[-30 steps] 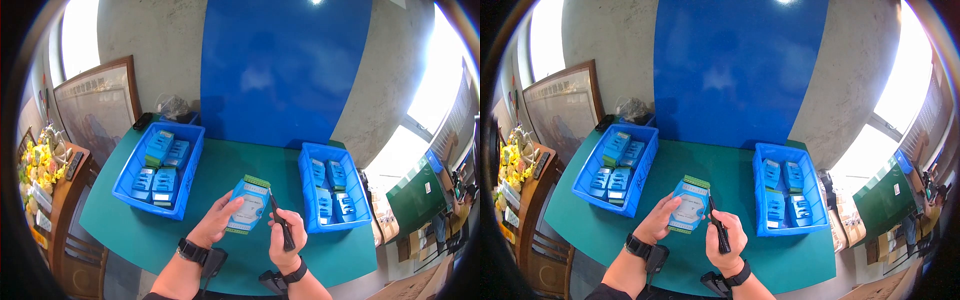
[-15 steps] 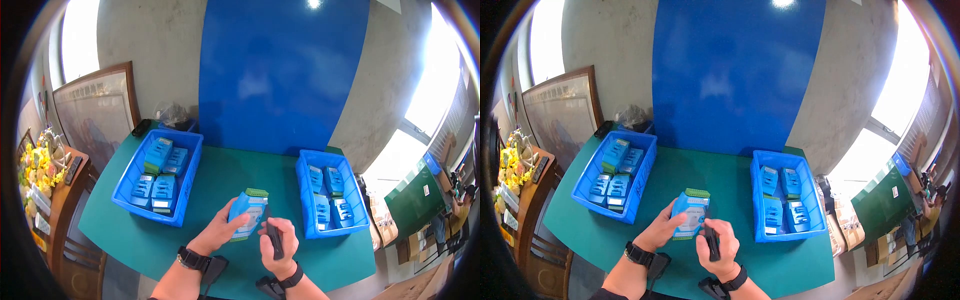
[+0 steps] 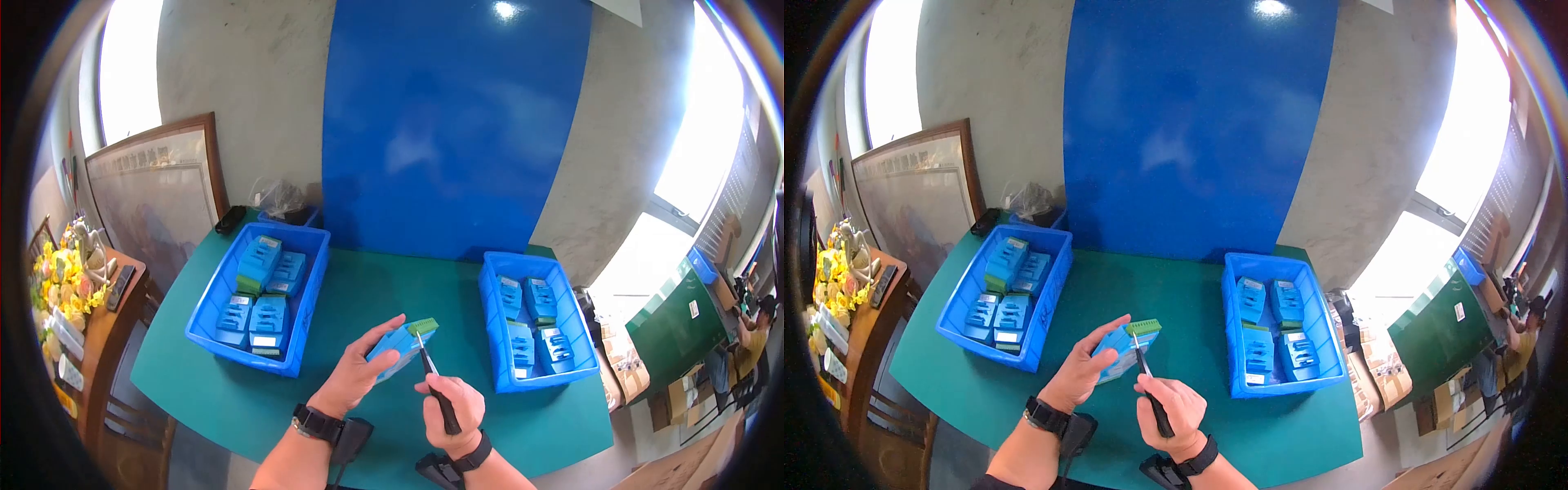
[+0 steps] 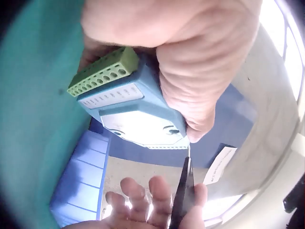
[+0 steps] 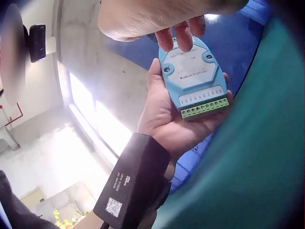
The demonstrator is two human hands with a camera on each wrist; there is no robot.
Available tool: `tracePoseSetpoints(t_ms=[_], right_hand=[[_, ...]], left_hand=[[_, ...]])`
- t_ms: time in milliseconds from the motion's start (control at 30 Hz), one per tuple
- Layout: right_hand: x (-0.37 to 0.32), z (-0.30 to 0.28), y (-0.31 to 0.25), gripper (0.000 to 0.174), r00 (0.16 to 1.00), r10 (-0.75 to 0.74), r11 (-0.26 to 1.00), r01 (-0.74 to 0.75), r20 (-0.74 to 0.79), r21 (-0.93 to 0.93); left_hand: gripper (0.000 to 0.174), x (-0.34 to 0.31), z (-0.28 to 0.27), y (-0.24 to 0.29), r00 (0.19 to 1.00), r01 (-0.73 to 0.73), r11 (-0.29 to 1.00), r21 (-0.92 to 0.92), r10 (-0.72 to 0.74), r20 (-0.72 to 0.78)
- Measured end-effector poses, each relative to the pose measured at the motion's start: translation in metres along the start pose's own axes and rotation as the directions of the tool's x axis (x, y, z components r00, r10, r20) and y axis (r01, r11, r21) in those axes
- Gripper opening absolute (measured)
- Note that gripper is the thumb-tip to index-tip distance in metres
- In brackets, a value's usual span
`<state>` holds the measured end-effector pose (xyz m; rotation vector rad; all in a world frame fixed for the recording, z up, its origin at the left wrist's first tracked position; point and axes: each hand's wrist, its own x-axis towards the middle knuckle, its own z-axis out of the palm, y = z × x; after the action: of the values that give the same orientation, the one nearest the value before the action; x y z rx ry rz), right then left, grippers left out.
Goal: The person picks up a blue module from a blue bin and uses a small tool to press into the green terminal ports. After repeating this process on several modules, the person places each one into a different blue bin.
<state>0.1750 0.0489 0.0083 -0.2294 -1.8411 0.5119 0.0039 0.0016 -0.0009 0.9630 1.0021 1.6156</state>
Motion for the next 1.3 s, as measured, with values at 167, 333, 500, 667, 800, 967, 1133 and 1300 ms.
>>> tracePoseSetpoints(t_ms=[167, 333, 500, 667, 800, 967, 1133, 1300], right_hand=[[-0.001, -0.004, -0.011, 0.027, 0.981, 0.057, 0.989, -0.030, -0.184, 0.145], [0.077, -0.046, -0.024, 0.035, 0.937, -0.120, 0.964, 0.189, 0.327, -0.188], [0.075, -0.057, -0.024, 0.033, 0.848, 0.088, 0.986, 0.002, 0.523, -0.169], [0.084, -0.087, -0.035, 0.026, 0.838, 0.180, 0.967, -0.054, 0.515, -0.251], [0.136, -0.144, -0.033, 0.025, 0.910, 0.156, 0.919, 0.009, 0.384, -0.395], [0.220, -0.205, -0.005, 0.030, 0.929, 0.254, 0.800, -0.046, 0.268, -0.599], [0.188, -0.195, 0.085, 0.027, 0.924, 0.275, 0.660, 0.018, 0.264, -0.751], [0.141, -0.157, 0.124, 0.024, 0.910, 0.258, 0.636, 0.092, 0.324, -0.766]], left_hand=[[0.088, -0.004, -0.002, 0.003, 1.000, -0.013, 0.996, -0.083, 0.015, 0.027], [0.081, -0.005, 0.003, 0.006, 0.983, 0.083, 0.982, -0.171, -0.053, 0.174], [0.075, -0.008, 0.008, 0.002, 0.958, 0.063, 0.998, -0.014, -0.057, 0.279], [0.058, -0.009, 0.008, 0.000, 0.995, 0.034, 0.996, -0.078, -0.026, 0.094], [0.047, 0.000, -0.011, -0.012, 0.969, 0.122, 0.972, -0.201, -0.161, -0.189], [0.034, 0.004, -0.026, -0.017, 0.929, 0.130, 0.938, -0.322, -0.228, -0.291], [0.026, 0.005, -0.025, -0.019, 0.932, 0.109, 0.947, -0.303, -0.203, -0.300], [0.025, 0.004, -0.026, -0.022, 0.936, 0.134, 0.938, -0.319, -0.225, -0.269]])
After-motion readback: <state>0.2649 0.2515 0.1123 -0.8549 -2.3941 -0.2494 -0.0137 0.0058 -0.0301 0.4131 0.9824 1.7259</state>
